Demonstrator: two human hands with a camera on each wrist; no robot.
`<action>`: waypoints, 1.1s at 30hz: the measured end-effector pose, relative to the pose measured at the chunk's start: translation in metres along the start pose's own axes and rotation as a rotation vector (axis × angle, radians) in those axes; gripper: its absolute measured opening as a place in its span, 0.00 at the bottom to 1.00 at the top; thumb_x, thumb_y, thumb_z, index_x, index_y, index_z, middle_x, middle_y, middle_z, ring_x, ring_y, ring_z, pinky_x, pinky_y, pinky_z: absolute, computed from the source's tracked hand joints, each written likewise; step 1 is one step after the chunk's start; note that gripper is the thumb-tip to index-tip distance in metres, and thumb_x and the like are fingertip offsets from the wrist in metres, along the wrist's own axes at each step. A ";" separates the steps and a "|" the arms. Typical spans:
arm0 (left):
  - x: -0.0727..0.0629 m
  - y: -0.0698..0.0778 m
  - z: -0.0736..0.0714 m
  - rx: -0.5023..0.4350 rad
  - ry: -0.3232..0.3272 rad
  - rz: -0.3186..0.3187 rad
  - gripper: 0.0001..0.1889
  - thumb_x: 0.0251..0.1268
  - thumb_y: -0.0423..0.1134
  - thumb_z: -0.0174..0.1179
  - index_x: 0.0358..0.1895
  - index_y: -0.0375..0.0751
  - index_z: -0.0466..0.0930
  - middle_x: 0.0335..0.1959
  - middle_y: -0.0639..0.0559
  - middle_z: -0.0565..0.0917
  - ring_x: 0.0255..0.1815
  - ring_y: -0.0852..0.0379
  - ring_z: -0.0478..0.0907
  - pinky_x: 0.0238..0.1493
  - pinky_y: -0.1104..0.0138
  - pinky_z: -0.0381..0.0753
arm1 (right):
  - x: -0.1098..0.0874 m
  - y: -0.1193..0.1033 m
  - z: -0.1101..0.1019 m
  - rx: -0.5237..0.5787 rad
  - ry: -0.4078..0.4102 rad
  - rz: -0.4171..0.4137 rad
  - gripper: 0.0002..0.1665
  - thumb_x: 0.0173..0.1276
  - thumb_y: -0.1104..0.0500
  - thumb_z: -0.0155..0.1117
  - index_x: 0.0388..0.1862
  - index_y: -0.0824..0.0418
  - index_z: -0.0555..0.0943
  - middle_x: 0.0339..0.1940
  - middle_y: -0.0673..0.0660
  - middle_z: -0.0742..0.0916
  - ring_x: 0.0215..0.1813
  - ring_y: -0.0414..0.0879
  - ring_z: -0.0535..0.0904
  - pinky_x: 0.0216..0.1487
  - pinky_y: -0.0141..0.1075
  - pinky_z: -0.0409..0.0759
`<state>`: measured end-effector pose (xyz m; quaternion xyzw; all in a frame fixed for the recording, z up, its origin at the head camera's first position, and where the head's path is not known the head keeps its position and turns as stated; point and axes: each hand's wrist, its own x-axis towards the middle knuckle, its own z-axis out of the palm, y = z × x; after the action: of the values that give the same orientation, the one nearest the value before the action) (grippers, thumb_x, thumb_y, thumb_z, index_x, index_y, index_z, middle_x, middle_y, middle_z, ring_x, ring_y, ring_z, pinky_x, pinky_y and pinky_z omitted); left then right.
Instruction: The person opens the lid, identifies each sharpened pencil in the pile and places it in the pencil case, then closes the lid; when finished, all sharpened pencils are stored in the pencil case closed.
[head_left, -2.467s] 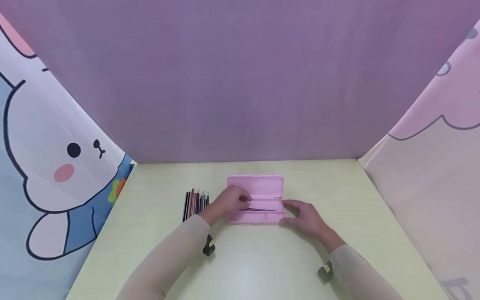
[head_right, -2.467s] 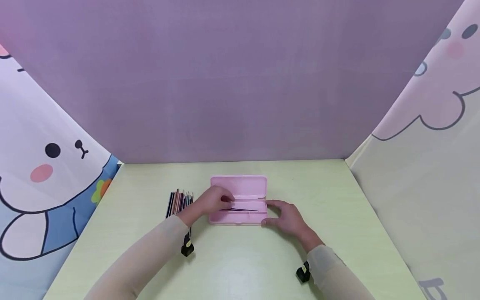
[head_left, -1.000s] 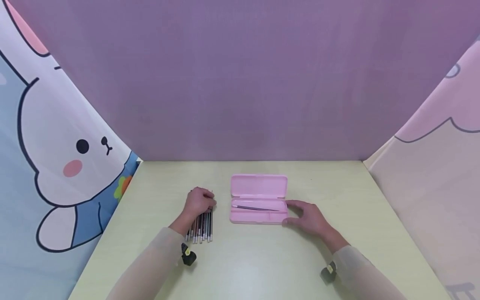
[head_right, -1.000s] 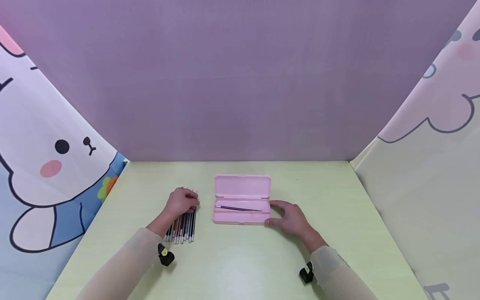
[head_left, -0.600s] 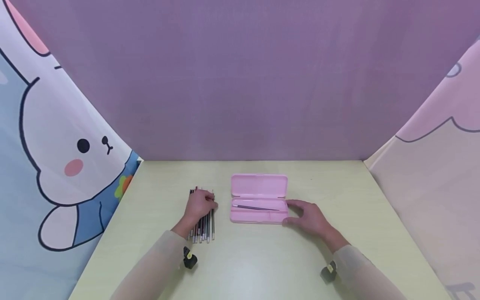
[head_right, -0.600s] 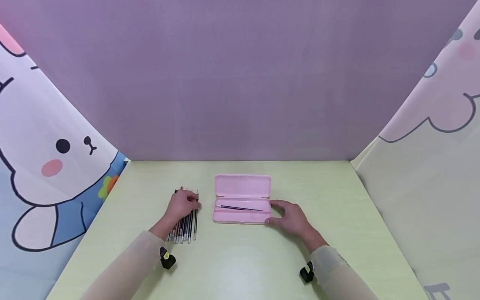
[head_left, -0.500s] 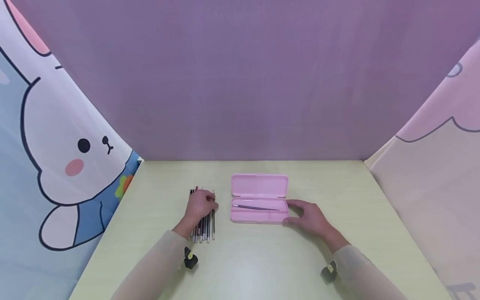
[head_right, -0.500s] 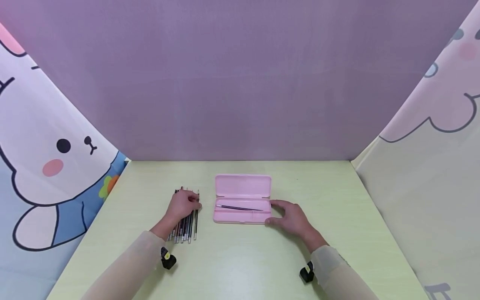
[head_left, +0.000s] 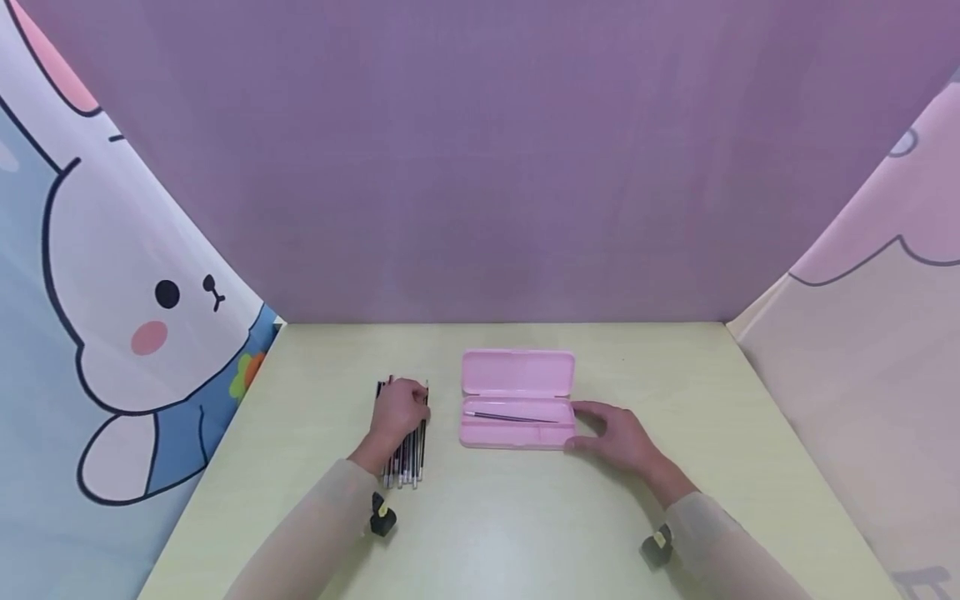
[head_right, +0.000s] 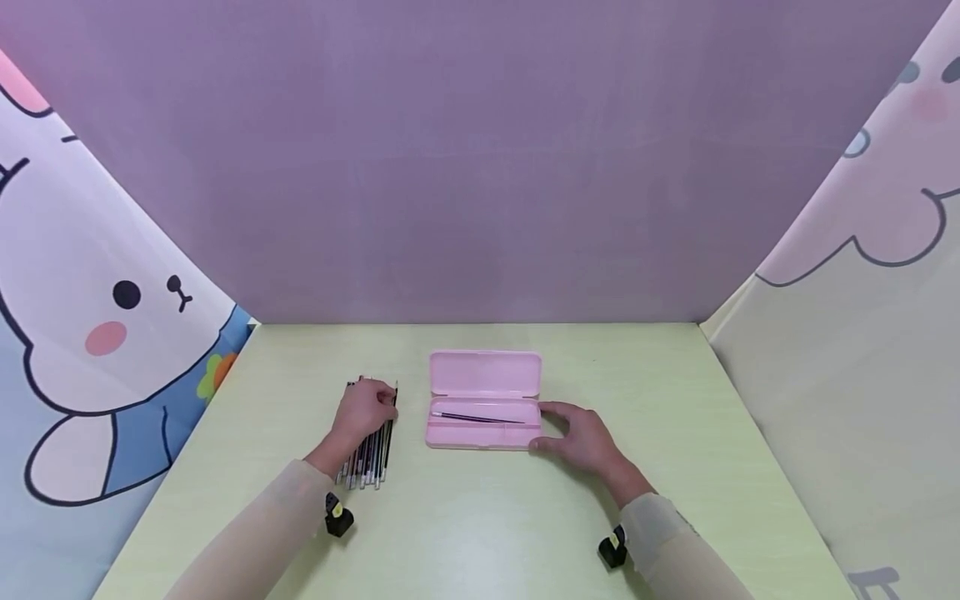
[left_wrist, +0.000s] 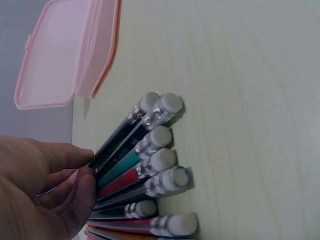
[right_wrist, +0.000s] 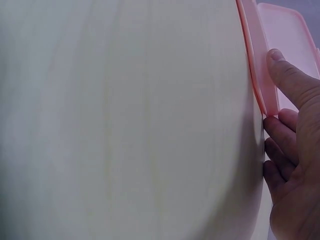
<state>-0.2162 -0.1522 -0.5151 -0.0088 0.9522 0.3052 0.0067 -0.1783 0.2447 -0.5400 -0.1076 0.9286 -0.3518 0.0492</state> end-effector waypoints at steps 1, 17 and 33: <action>0.000 0.001 -0.001 -0.003 -0.003 -0.007 0.18 0.52 0.30 0.70 0.49 0.36 0.88 0.37 0.47 0.90 0.31 0.56 0.82 0.42 0.57 0.88 | 0.000 0.000 0.000 0.000 0.000 0.002 0.44 0.53 0.38 0.81 0.69 0.46 0.79 0.70 0.55 0.81 0.76 0.62 0.70 0.76 0.63 0.64; -0.001 0.002 -0.001 -0.058 0.001 -0.048 0.18 0.57 0.33 0.68 0.52 0.33 0.86 0.46 0.40 0.90 0.41 0.47 0.88 0.40 0.56 0.88 | 0.000 0.002 0.002 -0.023 0.015 -0.014 0.44 0.53 0.37 0.80 0.68 0.47 0.80 0.69 0.56 0.82 0.74 0.63 0.72 0.75 0.63 0.65; -0.002 0.008 -0.020 -0.688 -0.172 -0.189 0.17 0.67 0.31 0.65 0.57 0.32 0.83 0.45 0.41 0.85 0.40 0.49 0.85 0.41 0.58 0.90 | 0.000 0.001 0.002 -0.025 0.018 -0.017 0.43 0.55 0.38 0.80 0.69 0.47 0.80 0.69 0.56 0.82 0.74 0.63 0.72 0.75 0.62 0.66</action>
<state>-0.2149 -0.1575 -0.4939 -0.0727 0.7848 0.6052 0.1115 -0.1784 0.2441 -0.5426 -0.1130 0.9322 -0.3418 0.0363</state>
